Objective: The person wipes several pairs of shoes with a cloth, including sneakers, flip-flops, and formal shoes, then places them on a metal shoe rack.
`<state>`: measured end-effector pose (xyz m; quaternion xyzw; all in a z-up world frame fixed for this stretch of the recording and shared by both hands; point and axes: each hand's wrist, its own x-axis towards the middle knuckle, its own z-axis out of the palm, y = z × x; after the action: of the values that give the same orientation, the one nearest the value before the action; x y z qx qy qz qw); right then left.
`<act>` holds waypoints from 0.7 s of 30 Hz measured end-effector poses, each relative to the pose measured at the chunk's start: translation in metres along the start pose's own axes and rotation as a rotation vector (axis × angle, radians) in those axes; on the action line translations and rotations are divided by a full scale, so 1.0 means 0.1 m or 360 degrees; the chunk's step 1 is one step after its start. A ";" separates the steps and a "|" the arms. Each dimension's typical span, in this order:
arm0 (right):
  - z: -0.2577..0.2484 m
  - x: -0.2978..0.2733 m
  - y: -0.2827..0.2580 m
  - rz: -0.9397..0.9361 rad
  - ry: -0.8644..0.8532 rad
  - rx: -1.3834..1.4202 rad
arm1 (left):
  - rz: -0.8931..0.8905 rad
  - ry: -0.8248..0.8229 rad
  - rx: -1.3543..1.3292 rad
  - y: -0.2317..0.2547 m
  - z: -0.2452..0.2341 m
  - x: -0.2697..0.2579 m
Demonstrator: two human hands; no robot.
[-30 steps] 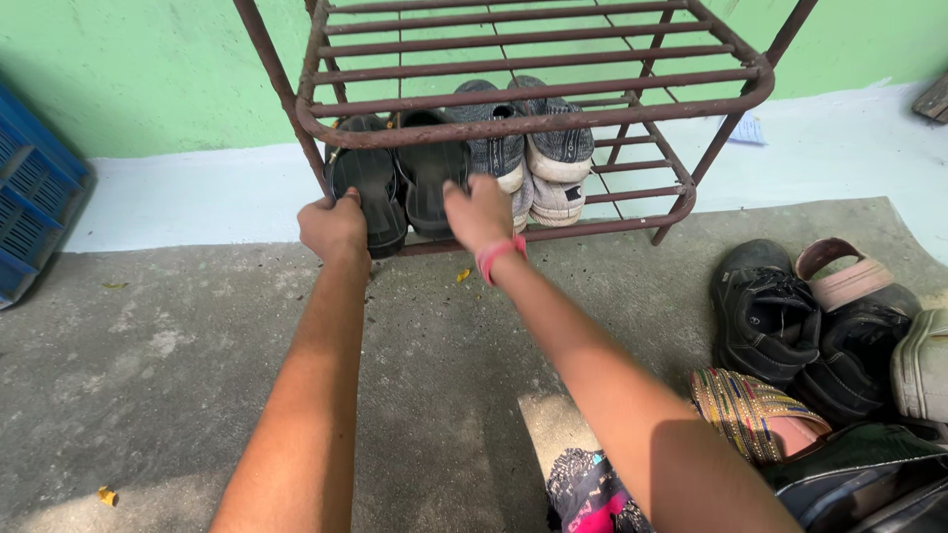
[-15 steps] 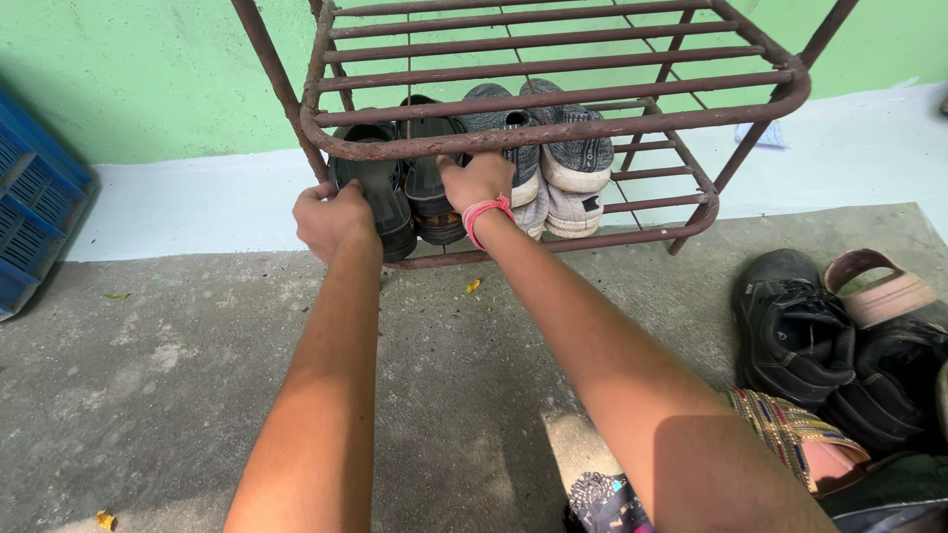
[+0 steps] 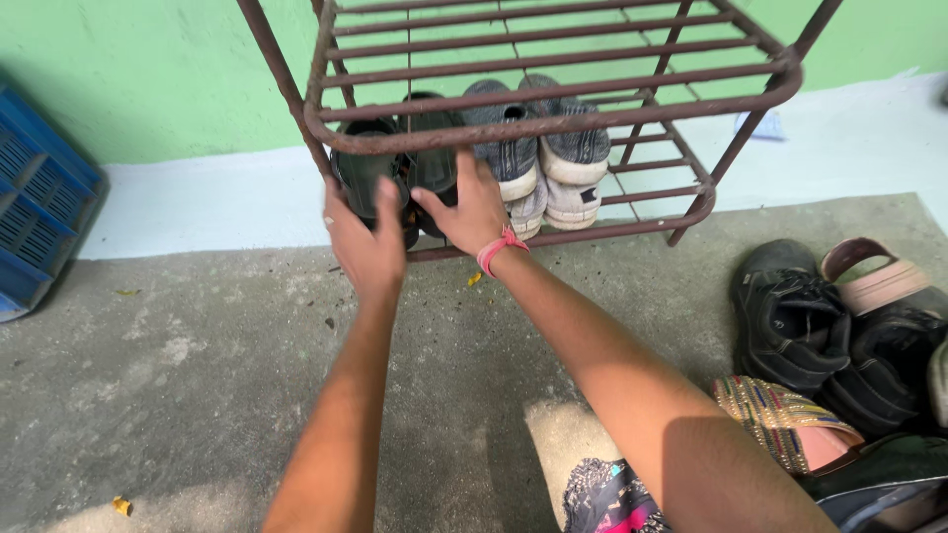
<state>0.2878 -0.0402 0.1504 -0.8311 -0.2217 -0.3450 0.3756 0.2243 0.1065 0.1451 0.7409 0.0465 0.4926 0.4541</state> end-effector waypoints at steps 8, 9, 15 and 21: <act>-0.25 0.10 -0.07 0.0083 -0.0211 0.0101 | -0.0095 -0.0467 0.0214 -0.04 -0.08 0.11; -0.26 0.13 -0.09 0.0126 -0.0234 0.0113 | -0.0062 -0.0490 0.0357 -0.08 -0.06 0.18; -0.35 0.26 -0.31 0.0541 -0.0414 -0.0340 | -0.0097 -0.0621 0.0571 -0.23 0.02 0.39; -0.28 0.30 -0.30 0.0463 -0.0420 -0.0459 | -0.0158 -0.0748 0.0701 -0.28 0.03 0.46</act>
<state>0.2771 -0.0401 0.2001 -0.9372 -0.0954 -0.2038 0.2664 0.2606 0.1444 0.1561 0.9117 0.0820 0.2633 0.3047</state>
